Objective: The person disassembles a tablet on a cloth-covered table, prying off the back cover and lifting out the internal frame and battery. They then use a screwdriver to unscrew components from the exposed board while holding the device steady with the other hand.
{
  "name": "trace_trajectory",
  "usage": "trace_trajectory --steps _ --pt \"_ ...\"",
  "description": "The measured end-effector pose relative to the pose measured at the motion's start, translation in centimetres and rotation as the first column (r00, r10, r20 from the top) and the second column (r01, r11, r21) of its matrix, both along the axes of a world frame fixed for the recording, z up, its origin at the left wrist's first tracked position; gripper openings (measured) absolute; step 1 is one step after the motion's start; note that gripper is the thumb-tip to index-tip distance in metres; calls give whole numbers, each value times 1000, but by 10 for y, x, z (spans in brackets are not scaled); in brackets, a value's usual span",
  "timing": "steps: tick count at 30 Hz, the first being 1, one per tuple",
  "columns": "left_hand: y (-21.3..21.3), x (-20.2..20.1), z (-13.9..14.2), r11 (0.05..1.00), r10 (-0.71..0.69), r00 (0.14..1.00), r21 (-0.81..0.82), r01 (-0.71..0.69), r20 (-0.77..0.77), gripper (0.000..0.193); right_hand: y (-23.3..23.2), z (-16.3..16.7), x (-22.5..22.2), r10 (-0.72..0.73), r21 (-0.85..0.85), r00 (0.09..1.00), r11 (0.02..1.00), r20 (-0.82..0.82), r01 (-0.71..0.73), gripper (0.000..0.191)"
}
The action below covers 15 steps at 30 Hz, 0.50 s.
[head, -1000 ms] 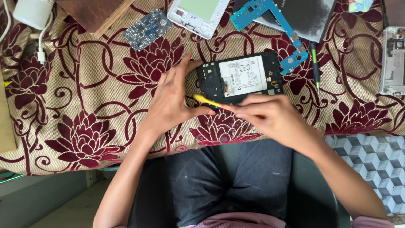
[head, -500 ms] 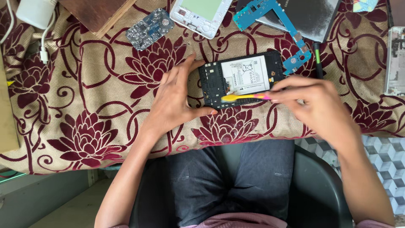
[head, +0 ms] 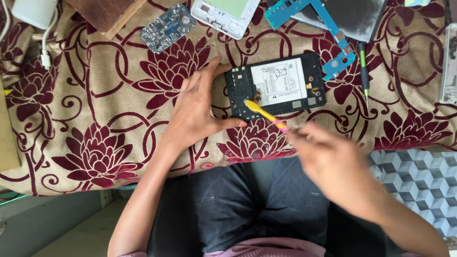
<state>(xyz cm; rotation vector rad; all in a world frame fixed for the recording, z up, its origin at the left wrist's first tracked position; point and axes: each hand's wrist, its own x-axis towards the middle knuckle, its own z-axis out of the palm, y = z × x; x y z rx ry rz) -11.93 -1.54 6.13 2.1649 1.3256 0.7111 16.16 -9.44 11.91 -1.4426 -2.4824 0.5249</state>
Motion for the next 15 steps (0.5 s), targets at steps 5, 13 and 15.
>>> trace_trajectory --steps 5,13,15 --pt "1 1 -2 1000 -1 1000 12 1 7 133 51 18 67 -284 -85 958 956 -32 281 23" --pt "3 -3 -5 1000 -6 1000 24 7 -21 135 80 -39 138 -345 -280 893 923 -291 265 19" --pt "2 -2 -5 1000 2 1000 11 -2 -24 135 78 -42 144 -379 -299 879 908 -288 294 20"
